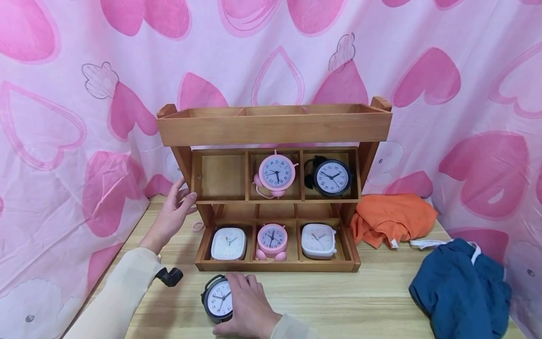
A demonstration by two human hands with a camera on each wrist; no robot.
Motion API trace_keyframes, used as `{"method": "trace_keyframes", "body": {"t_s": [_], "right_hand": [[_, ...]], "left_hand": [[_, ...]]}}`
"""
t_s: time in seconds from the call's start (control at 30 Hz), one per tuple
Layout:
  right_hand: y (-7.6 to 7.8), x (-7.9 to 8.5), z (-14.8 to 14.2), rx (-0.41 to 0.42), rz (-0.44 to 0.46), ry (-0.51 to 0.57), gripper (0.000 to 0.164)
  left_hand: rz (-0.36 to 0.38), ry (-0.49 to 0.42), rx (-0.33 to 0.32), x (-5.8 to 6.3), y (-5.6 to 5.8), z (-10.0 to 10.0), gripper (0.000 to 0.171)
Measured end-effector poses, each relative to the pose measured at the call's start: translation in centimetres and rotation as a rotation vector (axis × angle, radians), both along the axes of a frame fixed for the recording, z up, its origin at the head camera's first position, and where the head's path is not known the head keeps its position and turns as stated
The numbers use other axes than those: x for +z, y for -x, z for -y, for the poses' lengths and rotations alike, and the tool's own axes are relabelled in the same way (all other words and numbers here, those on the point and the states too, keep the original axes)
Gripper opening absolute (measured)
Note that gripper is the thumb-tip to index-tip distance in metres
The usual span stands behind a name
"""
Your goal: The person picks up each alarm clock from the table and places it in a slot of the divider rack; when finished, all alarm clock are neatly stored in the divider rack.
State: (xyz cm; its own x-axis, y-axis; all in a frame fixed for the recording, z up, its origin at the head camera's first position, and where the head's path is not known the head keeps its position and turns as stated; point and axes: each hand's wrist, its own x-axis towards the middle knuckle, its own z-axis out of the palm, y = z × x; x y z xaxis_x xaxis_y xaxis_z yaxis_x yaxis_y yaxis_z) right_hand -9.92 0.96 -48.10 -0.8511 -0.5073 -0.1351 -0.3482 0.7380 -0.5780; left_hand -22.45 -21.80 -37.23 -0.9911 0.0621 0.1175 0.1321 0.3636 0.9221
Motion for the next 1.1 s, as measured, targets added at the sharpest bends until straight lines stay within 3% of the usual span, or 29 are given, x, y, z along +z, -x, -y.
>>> {"method": "trace_keyframes", "body": {"t_s": [0.17,0.4,0.53,0.63,0.83,0.97,1.1], "right_hand": [[0.1,-0.2,-0.1,0.008,-0.017,0.006,0.114],[-0.1,-0.2,-0.7,0.054,-0.137,0.004,0.111],[-0.1,0.8,-1.3,0.055,-0.104,0.067,0.105],[-0.2,2.1,-2.0,0.039,-0.114,0.139,0.106],[0.5,5.7,-3.3,-0.032,-0.353,0.259,0.112],[2.1,8.9,-3.7,-0.122,-0.456,0.331,0.114],[4.2,12.1,-3.7,-0.143,-0.56,0.376,0.111]], "left_hand": [[-0.005,-0.01,-0.005,0.0,-0.1,-0.1,0.072],[-0.011,-0.031,-0.015,0.1,-0.1,-0.2,0.072],[-0.012,-0.026,-0.012,0.1,-0.1,-0.2,0.072],[-0.011,-0.019,-0.011,0.0,-0.1,-0.1,0.073],[0.006,0.002,-0.001,-0.1,-0.1,0.0,0.075],[0.012,0.006,0.001,0.0,0.0,0.0,0.074],[0.013,0.004,0.001,0.0,0.0,0.0,0.073]]}}
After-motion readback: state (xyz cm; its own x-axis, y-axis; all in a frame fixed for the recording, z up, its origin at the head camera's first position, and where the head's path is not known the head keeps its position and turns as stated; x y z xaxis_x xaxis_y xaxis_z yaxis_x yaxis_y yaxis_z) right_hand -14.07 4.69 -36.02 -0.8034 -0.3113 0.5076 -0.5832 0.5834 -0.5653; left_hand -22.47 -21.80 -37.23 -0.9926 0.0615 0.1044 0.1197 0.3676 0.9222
